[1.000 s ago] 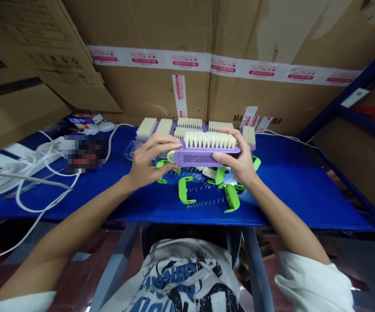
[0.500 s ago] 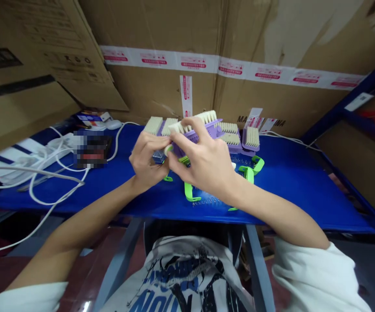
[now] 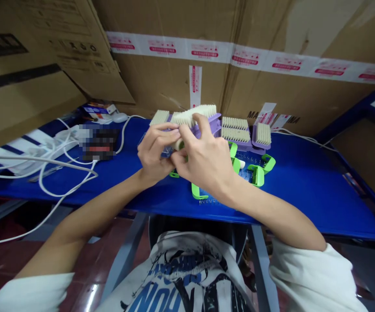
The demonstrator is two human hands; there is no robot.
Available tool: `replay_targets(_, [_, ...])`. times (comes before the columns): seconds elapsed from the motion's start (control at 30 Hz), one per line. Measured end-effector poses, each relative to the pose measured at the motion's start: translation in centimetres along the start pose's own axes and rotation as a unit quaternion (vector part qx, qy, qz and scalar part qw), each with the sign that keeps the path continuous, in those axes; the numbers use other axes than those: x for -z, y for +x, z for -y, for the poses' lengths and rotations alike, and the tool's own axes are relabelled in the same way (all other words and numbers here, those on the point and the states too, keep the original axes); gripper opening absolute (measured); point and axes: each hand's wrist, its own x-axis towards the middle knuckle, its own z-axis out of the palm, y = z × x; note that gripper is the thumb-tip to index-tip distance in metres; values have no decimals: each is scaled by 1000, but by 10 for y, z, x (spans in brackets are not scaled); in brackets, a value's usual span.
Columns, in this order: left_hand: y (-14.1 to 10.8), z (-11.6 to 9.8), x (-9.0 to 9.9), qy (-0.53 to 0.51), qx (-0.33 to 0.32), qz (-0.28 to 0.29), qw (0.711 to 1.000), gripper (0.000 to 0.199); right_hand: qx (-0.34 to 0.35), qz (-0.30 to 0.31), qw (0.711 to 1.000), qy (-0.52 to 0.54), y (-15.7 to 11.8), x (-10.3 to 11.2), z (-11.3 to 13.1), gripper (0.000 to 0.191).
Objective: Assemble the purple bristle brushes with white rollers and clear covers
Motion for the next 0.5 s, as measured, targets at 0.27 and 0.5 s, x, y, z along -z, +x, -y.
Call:
replay_targets(0.27, [-2,9,0,-25,132,-31,990,37,92,89,991,36,26,21,-53,89])
replay_targets(0.5, [-5,8,-9,-131,153,-53,978,46,79,211,954,199,55,29,-99,89])
